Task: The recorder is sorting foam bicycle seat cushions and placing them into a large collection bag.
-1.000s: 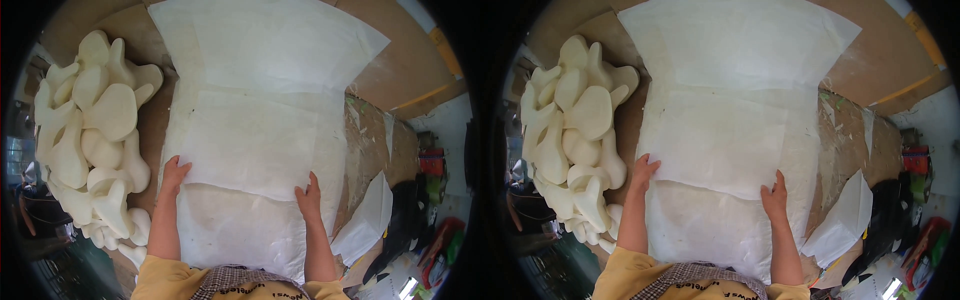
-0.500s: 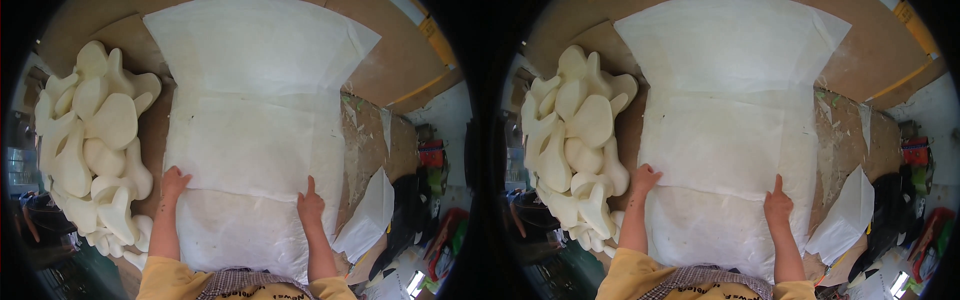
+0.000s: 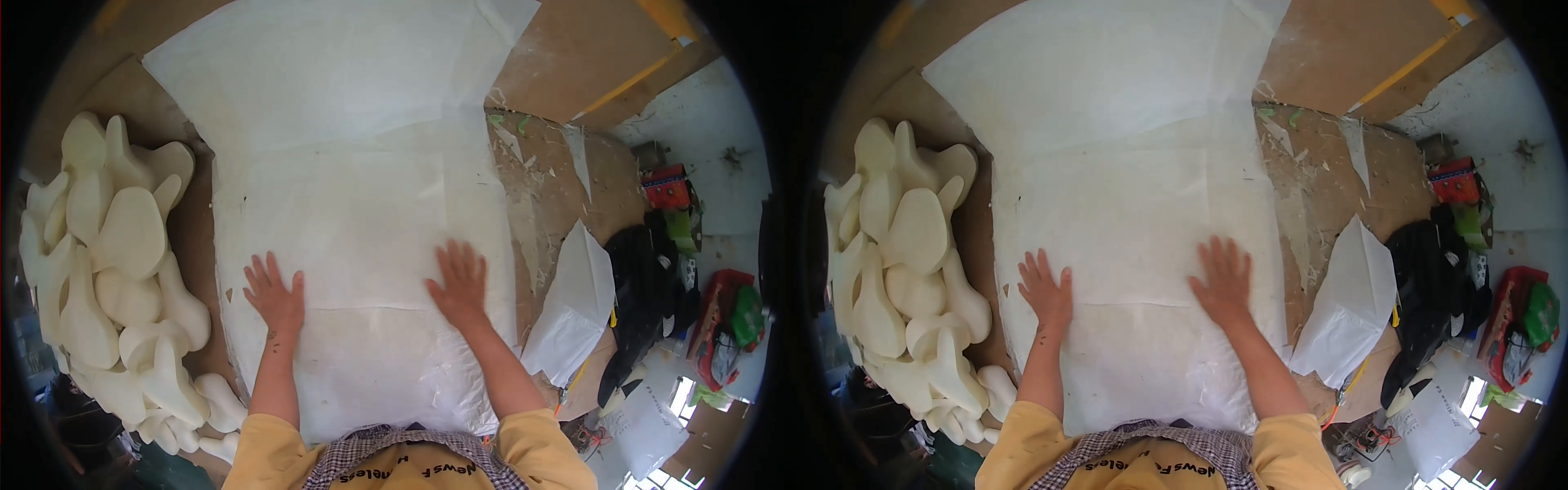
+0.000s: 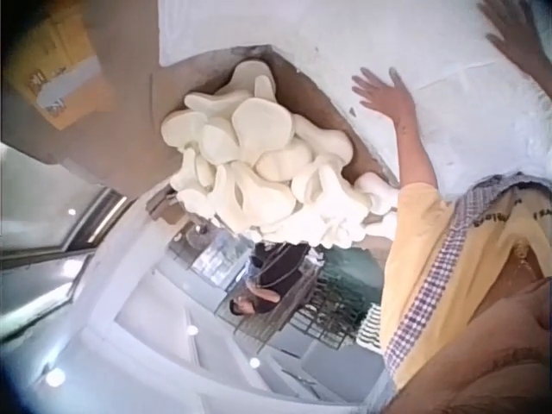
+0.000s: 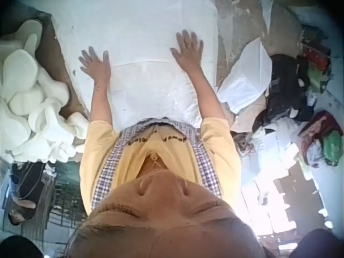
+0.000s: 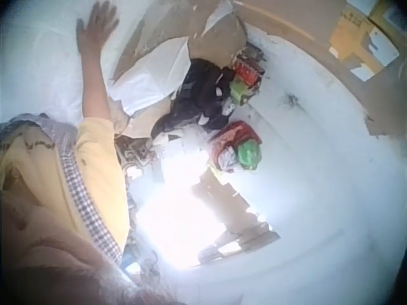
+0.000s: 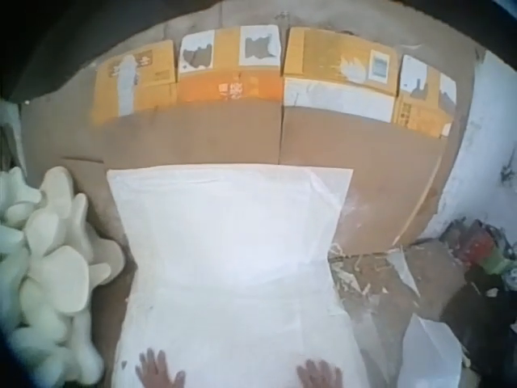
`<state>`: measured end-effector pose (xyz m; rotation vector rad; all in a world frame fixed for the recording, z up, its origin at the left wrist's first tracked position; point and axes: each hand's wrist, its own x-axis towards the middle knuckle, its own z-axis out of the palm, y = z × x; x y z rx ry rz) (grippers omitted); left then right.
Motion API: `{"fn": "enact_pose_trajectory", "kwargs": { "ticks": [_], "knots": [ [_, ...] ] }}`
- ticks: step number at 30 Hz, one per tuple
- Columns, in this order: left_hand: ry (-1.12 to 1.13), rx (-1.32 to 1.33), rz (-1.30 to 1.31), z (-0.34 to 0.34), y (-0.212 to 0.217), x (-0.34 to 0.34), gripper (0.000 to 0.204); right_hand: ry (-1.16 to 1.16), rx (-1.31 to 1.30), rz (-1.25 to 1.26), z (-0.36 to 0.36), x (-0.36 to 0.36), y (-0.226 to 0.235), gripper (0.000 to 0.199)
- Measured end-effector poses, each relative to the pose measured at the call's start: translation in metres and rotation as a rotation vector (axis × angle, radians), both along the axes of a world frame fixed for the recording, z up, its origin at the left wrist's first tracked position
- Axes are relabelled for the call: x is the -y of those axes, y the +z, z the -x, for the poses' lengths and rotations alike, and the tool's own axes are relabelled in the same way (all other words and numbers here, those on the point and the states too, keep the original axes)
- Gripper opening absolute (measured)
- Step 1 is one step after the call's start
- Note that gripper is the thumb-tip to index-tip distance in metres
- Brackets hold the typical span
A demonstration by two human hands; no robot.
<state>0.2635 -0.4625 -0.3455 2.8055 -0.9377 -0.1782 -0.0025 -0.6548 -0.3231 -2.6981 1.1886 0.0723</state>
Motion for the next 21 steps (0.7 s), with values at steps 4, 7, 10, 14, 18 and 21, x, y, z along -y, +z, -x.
{"fn": "enact_pose_trajectory", "kwargs": {
  "ticks": [4, 7, 10, 14, 18, 21],
  "knots": [
    [0.098, -0.057, -0.091, 0.004, -0.005, -0.051, 0.069, -0.284, -0.335, 0.126, 0.094, 0.005, 0.049, 0.065],
    [0.153, -0.073, -0.155, 0.019, 0.01, -0.054, 0.068, -0.438, -0.31, 0.295, 0.156, 0.003, 0.103, 0.064],
    [-0.069, -0.098, 0.003, 0.076, 0.029, -0.005, 0.068, -0.604, -0.408, 0.15, 0.218, 0.011, 0.107, 0.047],
    [-0.363, -0.321, 0.317, 0.153, 0.054, 0.014, 0.062, -0.393, 0.608, -0.133, 0.191, -0.011, 0.125, 0.011],
    [-0.206, -1.622, 0.508, 0.189, 0.097, 0.002, 0.064, -0.266, 0.811, -0.445, 0.123, -0.08, 0.158, 0.01],
    [-0.211, -1.656, 0.673, 0.188, 0.108, -0.032, 0.057, -0.059, 0.8, -0.446, 0.102, -0.113, 0.144, 0.011]
  ]
}}
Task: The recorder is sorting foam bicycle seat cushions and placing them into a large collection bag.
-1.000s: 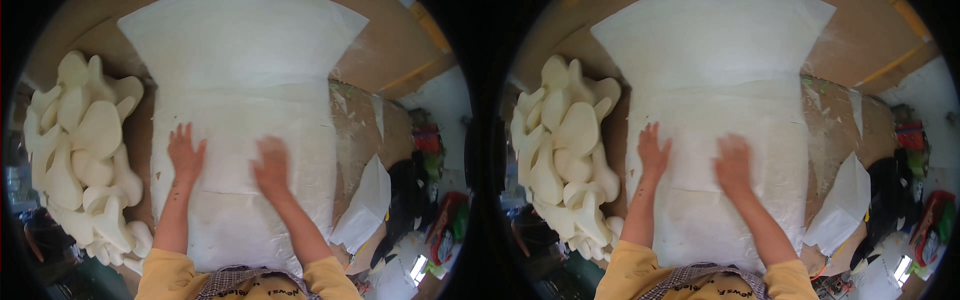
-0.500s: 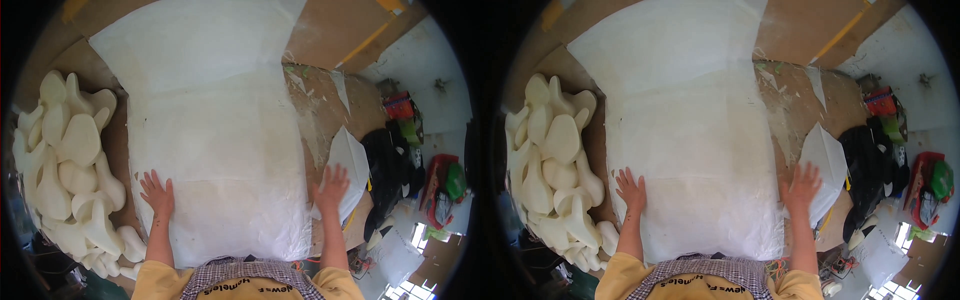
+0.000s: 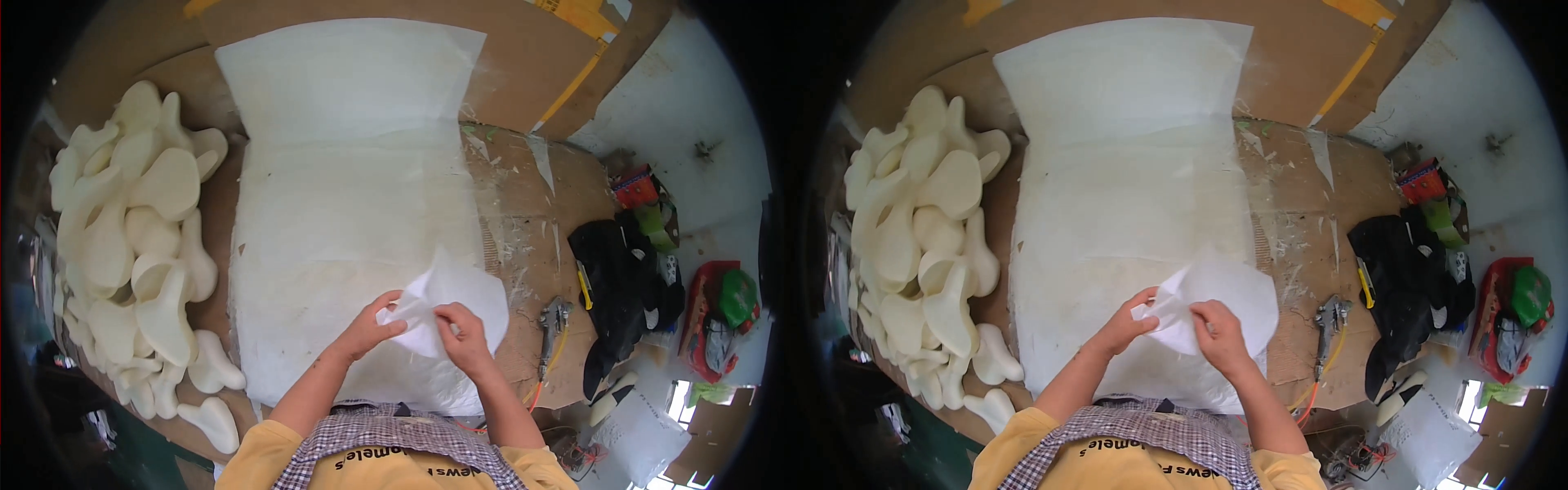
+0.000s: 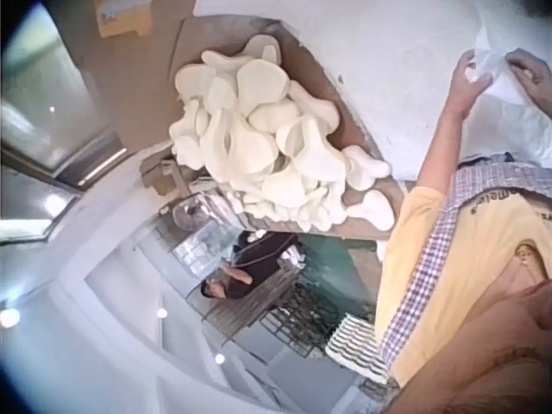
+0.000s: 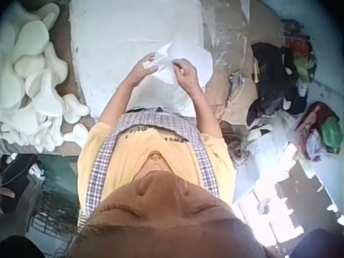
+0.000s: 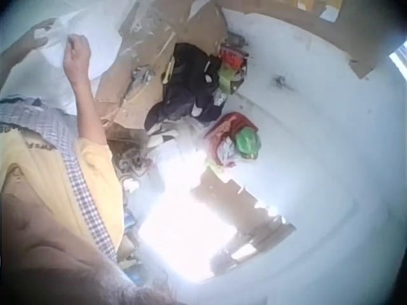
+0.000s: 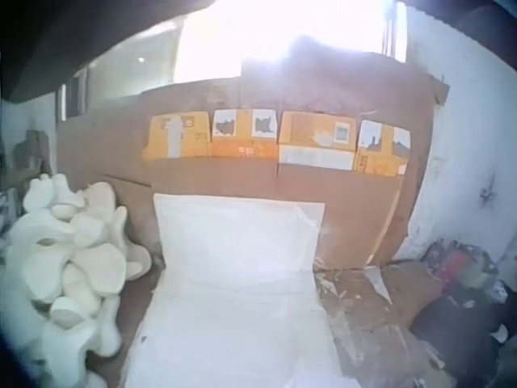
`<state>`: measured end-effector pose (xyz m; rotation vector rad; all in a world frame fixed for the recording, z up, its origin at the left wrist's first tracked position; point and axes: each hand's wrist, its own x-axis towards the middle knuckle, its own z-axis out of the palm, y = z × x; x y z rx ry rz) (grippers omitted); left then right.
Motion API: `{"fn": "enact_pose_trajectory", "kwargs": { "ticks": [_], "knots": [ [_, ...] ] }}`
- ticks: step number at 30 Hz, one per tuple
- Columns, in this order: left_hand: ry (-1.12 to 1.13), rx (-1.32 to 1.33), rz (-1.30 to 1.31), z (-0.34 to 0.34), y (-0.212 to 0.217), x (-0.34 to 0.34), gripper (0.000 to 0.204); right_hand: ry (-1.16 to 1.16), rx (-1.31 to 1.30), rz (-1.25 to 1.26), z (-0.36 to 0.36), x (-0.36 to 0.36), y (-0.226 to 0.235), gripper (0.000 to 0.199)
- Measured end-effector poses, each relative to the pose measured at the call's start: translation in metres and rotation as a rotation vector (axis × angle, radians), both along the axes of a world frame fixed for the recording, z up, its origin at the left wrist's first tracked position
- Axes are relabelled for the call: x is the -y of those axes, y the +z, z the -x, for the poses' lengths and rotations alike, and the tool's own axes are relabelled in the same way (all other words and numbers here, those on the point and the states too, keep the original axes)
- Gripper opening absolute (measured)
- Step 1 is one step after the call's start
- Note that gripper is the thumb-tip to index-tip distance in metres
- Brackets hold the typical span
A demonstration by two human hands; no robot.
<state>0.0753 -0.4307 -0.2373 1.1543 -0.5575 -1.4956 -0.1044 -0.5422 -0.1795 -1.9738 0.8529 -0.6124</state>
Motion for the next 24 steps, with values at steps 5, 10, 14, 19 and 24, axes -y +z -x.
{"fn": "enact_pose_trajectory", "kwargs": {
  "ticks": [5, 10, 14, 19, 24],
  "knots": [
    [-0.023, 0.02, -0.241, -0.03, 0.02, -0.064, 0.05, -0.099, -0.005, -0.033, -0.007, 0.023, -0.035, 0.039],
    [0.043, 0.139, -0.377, -0.061, -0.024, -0.117, 0.05, 0.044, -0.512, 0.115, -0.015, 0.022, -0.089, 0.046],
    [0.266, -0.184, -0.313, -0.08, -0.034, -0.168, 0.054, 0.056, -0.805, 0.16, -0.022, -0.018, -0.103, 0.035],
    [0.498, -0.072, -0.302, -0.084, -0.041, -0.196, 0.043, -0.065, -0.311, 0.066, -0.006, -0.006, -0.14, 0.009],
    [0.64, -0.029, -0.237, -0.101, -0.036, -0.191, 0.036, -0.191, -0.124, -0.362, -0.011, -0.007, -0.14, 0.012]
  ]
}}
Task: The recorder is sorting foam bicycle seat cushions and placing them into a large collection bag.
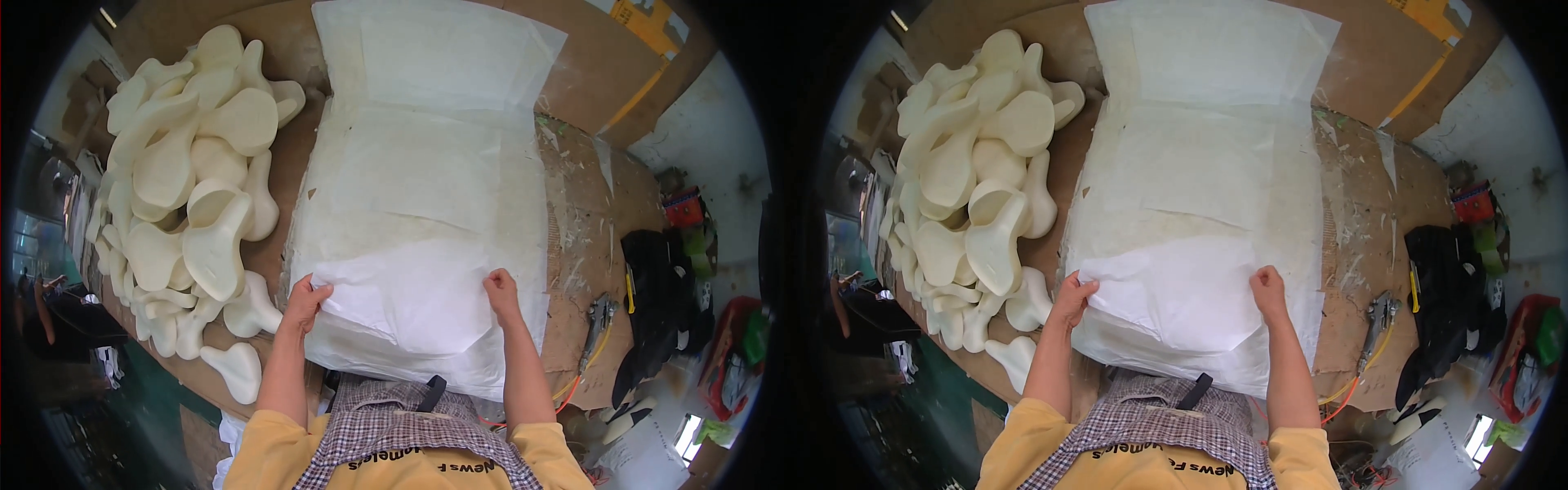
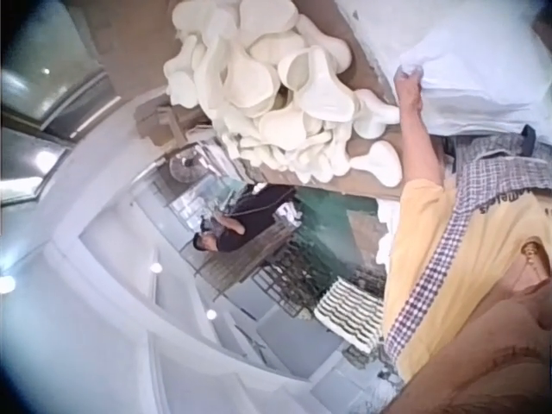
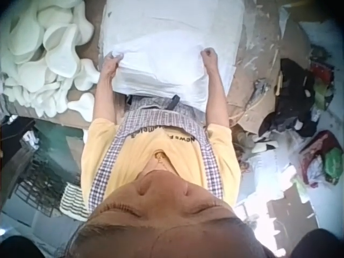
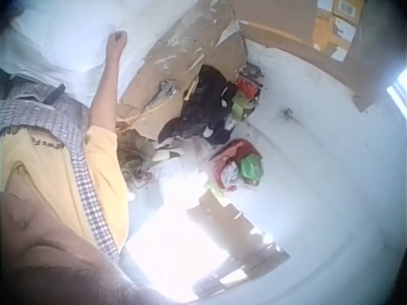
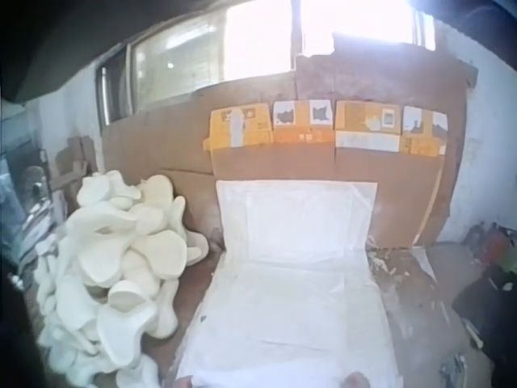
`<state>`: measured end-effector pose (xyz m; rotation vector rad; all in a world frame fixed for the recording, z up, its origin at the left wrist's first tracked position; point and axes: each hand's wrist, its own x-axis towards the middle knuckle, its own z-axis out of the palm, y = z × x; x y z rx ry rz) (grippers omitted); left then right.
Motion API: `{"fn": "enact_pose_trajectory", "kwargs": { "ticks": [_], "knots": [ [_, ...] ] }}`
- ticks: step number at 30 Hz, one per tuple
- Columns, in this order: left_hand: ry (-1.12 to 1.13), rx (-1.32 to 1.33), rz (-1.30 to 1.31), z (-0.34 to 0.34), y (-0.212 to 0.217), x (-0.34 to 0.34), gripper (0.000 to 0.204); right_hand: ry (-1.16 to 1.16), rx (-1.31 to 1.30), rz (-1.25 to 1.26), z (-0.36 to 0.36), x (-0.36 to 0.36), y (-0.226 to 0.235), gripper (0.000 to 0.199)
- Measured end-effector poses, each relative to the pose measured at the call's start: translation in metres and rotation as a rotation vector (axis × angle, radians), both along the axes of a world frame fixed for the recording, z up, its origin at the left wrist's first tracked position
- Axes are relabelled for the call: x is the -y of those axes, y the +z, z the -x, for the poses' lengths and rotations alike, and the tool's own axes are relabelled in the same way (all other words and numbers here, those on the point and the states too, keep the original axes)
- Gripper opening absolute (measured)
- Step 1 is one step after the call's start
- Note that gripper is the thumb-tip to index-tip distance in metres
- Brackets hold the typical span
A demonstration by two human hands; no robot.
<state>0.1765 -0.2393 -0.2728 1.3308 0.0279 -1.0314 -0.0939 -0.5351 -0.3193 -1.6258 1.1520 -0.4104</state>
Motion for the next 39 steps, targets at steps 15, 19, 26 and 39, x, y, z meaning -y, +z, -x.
{"fn": "enact_pose_trajectory", "kwargs": {
  "ticks": [15, 19, 26, 39],
  "knots": [
    [-0.067, 0.493, -0.499, -0.066, -0.04, 0.059, 0.036, -0.213, -0.249, 0.383, -0.011, -0.02, -0.018, 0.017],
    [-0.205, -0.022, -0.43, -0.055, -0.02, 0.031, 0.034, -0.197, -0.385, 0.366, -0.008, -0.015, -0.016, 0.018],
    [-0.144, 0.271, -0.29, -0.011, -0.064, -0.028, 0.03, -0.16, -0.447, 0.381, -0.011, -0.011, -0.019, 0.019],
    [-0.181, 0.968, -0.958, 0.004, -0.035, -0.014, 0.024, -0.079, -0.743, 0.432, -0.024, -0.021, 0.005, 0.018]
  ]
}}
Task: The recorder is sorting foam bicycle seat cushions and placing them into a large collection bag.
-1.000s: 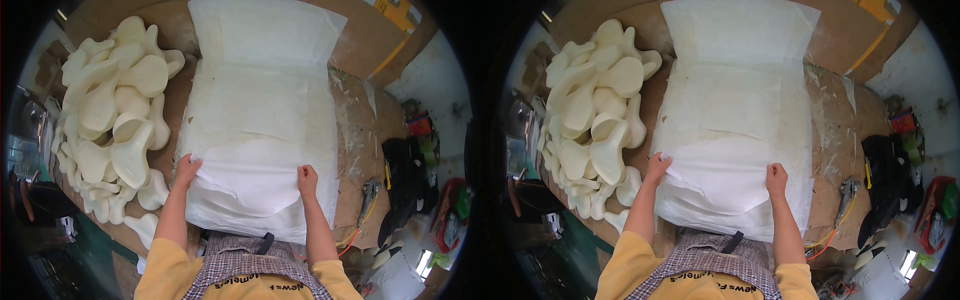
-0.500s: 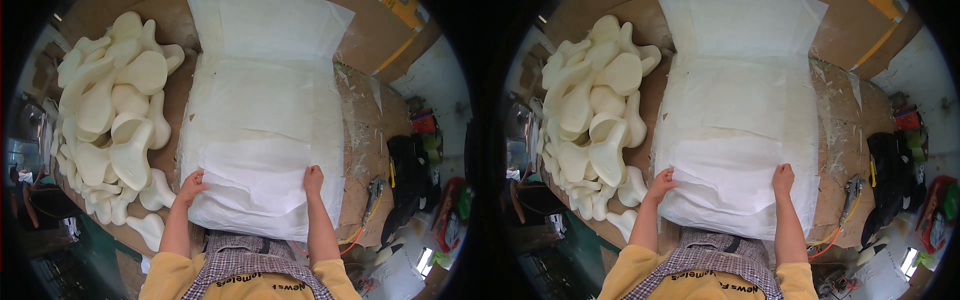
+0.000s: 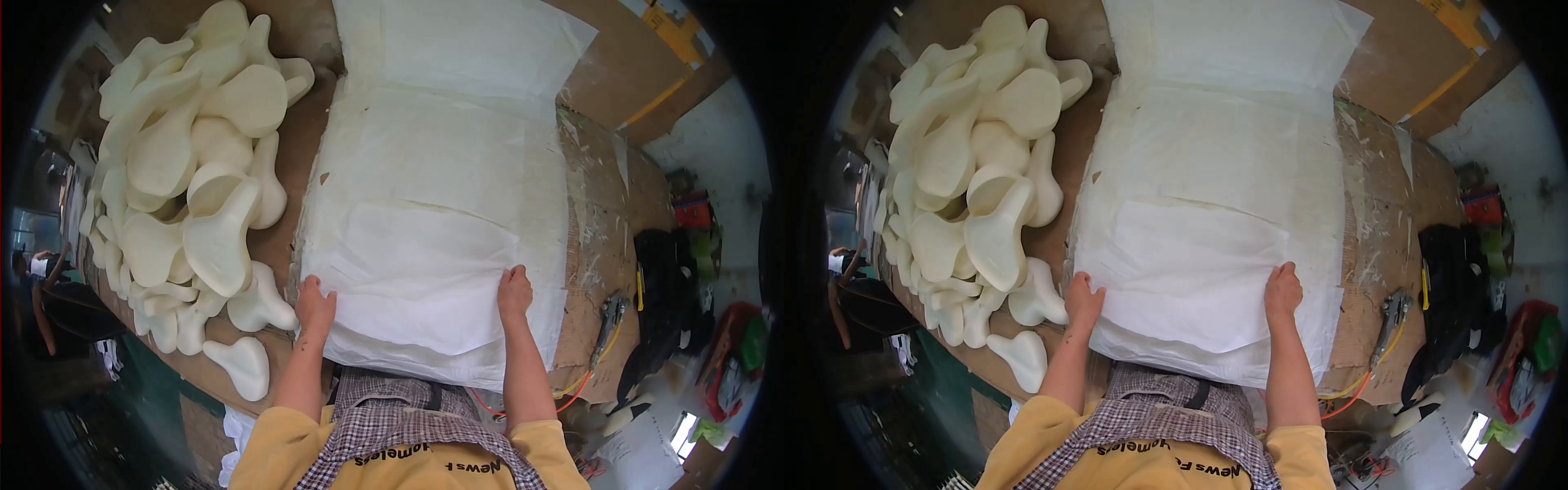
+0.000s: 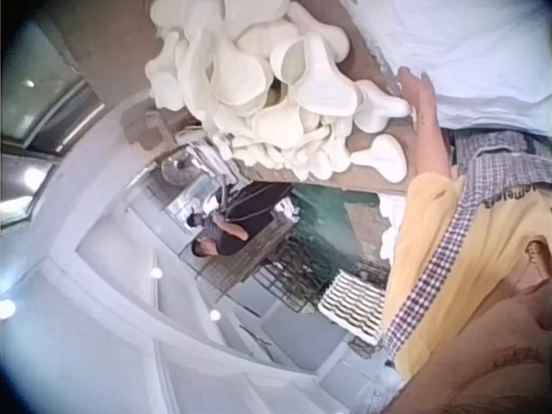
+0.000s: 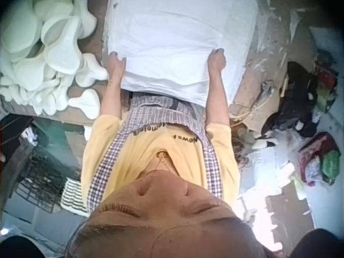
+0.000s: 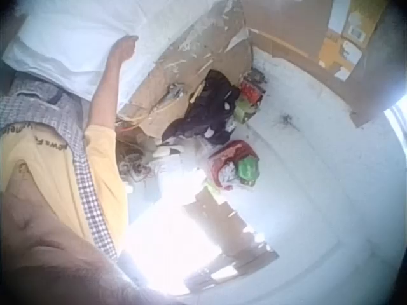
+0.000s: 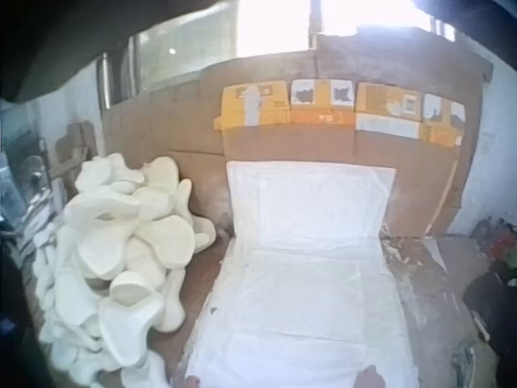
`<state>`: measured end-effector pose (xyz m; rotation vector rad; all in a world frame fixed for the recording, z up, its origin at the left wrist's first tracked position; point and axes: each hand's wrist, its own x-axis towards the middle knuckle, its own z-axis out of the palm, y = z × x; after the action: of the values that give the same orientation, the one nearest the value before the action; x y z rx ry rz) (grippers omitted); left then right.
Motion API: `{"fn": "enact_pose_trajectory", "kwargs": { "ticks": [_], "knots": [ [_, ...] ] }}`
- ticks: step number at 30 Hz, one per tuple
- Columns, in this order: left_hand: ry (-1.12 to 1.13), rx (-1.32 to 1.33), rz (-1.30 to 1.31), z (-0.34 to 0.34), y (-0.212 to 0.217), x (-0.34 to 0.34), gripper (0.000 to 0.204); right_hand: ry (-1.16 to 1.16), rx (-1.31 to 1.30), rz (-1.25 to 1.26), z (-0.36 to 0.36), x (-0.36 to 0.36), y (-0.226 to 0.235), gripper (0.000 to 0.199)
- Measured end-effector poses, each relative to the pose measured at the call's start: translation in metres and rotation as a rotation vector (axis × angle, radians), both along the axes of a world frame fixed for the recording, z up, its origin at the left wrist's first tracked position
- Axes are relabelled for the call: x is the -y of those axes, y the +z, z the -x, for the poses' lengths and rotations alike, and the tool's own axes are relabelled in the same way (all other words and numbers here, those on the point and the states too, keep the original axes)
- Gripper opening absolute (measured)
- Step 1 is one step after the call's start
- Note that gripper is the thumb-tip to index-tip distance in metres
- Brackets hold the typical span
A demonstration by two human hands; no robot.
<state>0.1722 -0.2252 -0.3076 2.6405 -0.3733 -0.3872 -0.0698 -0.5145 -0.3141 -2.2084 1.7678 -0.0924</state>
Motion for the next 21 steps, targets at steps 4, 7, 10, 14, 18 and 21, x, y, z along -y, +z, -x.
{"fn": "enact_pose_trajectory", "kwargs": {
  "ticks": [4, 7, 10, 14, 18, 21],
  "knots": [
    [-0.347, 0.352, 0.273, 0.002, 0.028, 0.043, 0.024, 0.137, -0.007, 0.129, -0.016, -0.011, 0.032, 0.025],
    [-0.844, 0.329, 0.418, 0.013, 0.014, 0.093, 0.029, 0.574, 0.266, 0.367, -0.052, -0.035, 0.019, 0.043],
    [-0.916, 0.182, 0.054, 0.022, -0.001, 0.124, 0.047, 0.828, 0.24, 0.232, -0.091, -0.058, 0.003, 0.045],
    [-0.642, 0.312, -0.144, -0.045, -0.032, 0.11, 0.051, 0.604, 0.015, 0.316, -0.08, -0.019, -0.038, 0.05],
    [-0.433, 0.269, -0.073, -0.092, -0.037, 0.083, 0.047, 0.548, -0.018, 0.244, -0.07, -0.001, -0.02, 0.051],
    [-0.453, 0.097, -0.052, -0.079, -0.01, 0.114, 0.041, 0.546, -0.053, 0.228, -0.068, -0.002, -0.024, 0.052]
  ]
}}
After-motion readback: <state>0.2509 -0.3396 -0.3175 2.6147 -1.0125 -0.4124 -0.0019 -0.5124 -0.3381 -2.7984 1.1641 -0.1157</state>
